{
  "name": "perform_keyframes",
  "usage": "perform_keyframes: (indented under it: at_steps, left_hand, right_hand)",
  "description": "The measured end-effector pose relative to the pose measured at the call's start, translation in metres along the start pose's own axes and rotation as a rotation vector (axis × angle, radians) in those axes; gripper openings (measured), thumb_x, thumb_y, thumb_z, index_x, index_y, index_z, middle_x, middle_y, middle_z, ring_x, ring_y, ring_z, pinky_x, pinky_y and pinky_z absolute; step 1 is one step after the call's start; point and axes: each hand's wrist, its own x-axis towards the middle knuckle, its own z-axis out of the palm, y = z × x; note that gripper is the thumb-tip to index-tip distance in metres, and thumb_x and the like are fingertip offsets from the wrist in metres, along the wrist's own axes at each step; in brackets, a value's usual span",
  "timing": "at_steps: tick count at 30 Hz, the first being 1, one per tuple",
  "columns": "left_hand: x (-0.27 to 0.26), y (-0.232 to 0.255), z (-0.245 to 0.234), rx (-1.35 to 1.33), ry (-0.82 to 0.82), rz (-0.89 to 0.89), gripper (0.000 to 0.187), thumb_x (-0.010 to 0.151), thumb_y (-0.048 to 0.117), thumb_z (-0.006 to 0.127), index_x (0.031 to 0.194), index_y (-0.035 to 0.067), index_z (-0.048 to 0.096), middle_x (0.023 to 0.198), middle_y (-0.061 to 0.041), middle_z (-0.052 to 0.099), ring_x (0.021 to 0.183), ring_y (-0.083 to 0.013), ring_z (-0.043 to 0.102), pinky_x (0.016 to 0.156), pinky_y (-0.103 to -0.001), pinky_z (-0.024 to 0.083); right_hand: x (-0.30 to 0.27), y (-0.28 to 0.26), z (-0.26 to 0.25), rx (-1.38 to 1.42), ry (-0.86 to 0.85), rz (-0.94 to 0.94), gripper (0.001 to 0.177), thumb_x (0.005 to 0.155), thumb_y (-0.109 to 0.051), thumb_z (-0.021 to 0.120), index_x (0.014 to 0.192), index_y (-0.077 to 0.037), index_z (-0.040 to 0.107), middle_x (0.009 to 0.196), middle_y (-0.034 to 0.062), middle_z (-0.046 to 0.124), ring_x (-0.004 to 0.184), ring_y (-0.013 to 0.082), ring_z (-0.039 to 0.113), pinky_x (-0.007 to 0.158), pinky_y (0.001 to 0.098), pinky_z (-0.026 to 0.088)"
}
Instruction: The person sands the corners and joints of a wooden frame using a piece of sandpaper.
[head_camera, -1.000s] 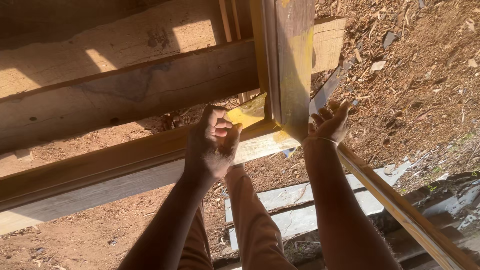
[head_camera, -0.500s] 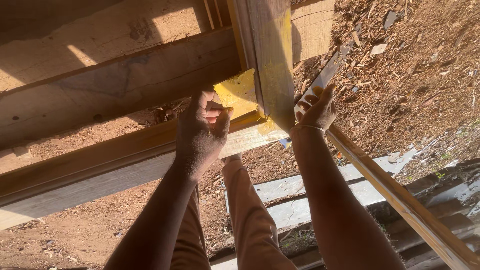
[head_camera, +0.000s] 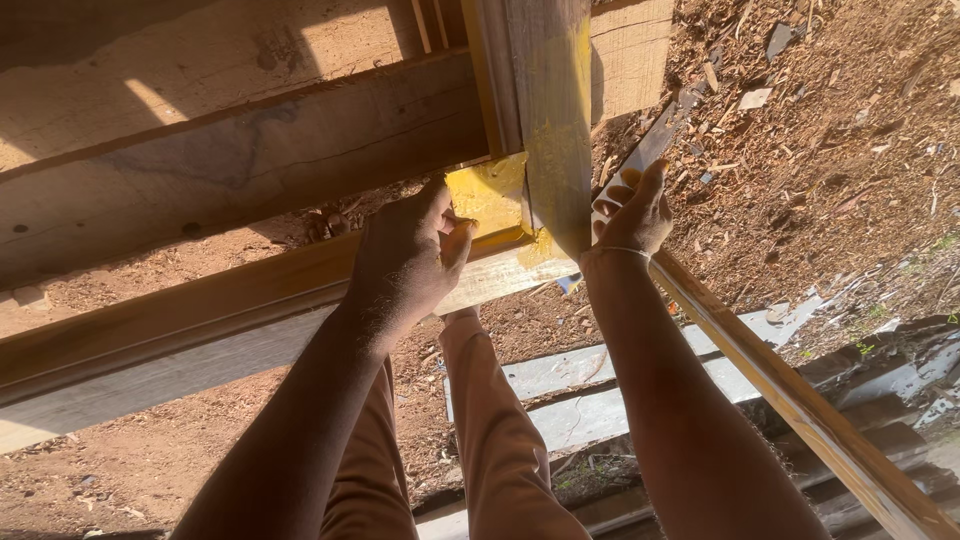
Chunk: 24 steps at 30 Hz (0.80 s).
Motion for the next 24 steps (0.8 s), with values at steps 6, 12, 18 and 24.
perform_keyframes:
  at_steps: [6, 12, 18, 24]
  left_hand:
    - [0.006, 0.001, -0.002, -0.004, -0.008, 0.013, 0.019, 0.092, 0.015, 0.076, 0.095, 0.004, 0.06, 0.086, -0.015, 0.076, 0.084, -0.025, 0.079, 0.067, -0.035, 0.063]
    - [0.001, -0.005, 0.002, -0.064, -0.024, -0.078, 0.021, 0.091, 0.016, 0.077, 0.093, 0.003, 0.06, 0.081, -0.015, 0.075, 0.086, -0.0234, 0.08, 0.068, -0.036, 0.063]
    - [-0.004, -0.016, 0.002, -0.06, 0.016, 0.067, 0.019, 0.09, 0.014, 0.079, 0.09, 0.003, 0.063, 0.072, -0.012, 0.07, 0.063, -0.0228, 0.072, 0.058, -0.037, 0.057]
    - [-0.002, -0.022, 0.006, -0.014, -0.024, 0.081, 0.024, 0.09, 0.017, 0.08, 0.08, 0.003, 0.063, 0.062, -0.01, 0.062, 0.053, -0.0205, 0.063, 0.048, -0.037, 0.052]
  right_hand:
    - [-0.005, -0.004, 0.002, -0.045, 0.023, 0.013, 0.057, 0.092, -0.063, 0.054, 0.101, -0.008, 0.068, 0.072, -0.0019, 0.058, 0.059, 0.0097, 0.056, 0.053, 0.0295, 0.039]
    - [-0.007, -0.009, 0.004, -0.053, 0.041, 0.021, 0.056, 0.091, -0.062, 0.055, 0.099, -0.008, 0.068, 0.073, -0.0013, 0.059, 0.058, 0.0105, 0.056, 0.053, 0.0304, 0.039]
    - [-0.004, -0.006, 0.004, -0.057, 0.039, -0.003, 0.057, 0.091, -0.06, 0.057, 0.098, -0.006, 0.07, 0.073, 0.0001, 0.059, 0.057, 0.0108, 0.057, 0.049, 0.0289, 0.037]
    - [-0.004, -0.008, 0.007, -0.035, 0.034, -0.003, 0.059, 0.091, -0.062, 0.058, 0.098, -0.004, 0.07, 0.073, 0.0022, 0.058, 0.055, 0.0103, 0.053, 0.046, 0.0279, 0.031]
